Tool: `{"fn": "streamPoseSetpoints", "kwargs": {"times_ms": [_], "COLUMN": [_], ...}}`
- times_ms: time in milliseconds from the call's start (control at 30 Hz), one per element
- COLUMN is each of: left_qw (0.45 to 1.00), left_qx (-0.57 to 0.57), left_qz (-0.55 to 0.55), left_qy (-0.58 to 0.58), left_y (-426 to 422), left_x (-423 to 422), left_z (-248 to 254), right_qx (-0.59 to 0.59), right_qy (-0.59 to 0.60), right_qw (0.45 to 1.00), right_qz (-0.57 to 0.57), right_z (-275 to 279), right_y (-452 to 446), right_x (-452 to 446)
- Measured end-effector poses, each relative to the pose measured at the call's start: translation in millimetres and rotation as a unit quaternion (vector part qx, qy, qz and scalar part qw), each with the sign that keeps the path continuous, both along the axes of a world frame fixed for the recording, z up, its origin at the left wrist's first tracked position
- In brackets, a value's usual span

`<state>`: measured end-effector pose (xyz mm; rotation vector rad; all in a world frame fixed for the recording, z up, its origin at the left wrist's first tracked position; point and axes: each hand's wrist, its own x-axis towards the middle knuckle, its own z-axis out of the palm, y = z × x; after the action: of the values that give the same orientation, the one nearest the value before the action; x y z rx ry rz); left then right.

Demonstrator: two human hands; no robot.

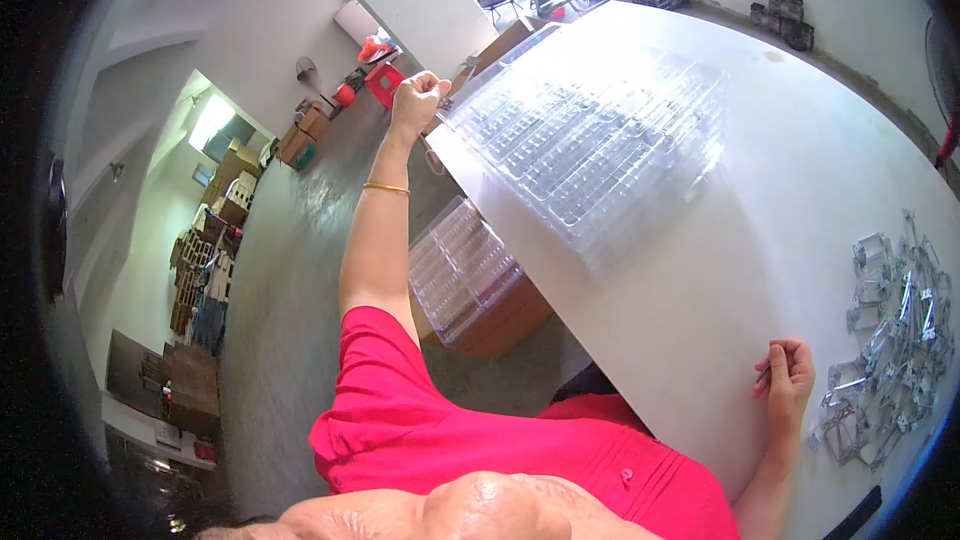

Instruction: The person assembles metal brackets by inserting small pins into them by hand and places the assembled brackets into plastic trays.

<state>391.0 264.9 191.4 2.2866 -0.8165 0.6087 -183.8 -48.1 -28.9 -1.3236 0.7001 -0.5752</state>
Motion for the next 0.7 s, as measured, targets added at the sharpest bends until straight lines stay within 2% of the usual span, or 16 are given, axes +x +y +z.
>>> {"fn": "streamPoseSetpoints", "kwargs": {"times_ms": [67, 367, 700], "left_qw": [1.000, 0.995, 0.987], "left_qx": [0.017, 0.081, 0.122], "left_qz": [0.021, 0.044, 0.071], "left_qy": [0.002, 0.042, 0.075], "left_y": [-1.9, -9.4, -17.2], "left_x": [14.7, 57.8, 59.0], "left_z": [-2.8, -26.6, -21.8], "right_qx": [-0.041, -0.035, -0.043], "right_qy": [0.016, 0.036, 0.030], "right_qw": [0.999, 0.999, 0.999], "right_qz": [0.008, 0.005, 0.005], "right_z": [-10.2, -5.0, -4.1], "right_y": [-3.2, -0.3, 1.1], "right_x": [-2.6, -1.3, 0.0]}}
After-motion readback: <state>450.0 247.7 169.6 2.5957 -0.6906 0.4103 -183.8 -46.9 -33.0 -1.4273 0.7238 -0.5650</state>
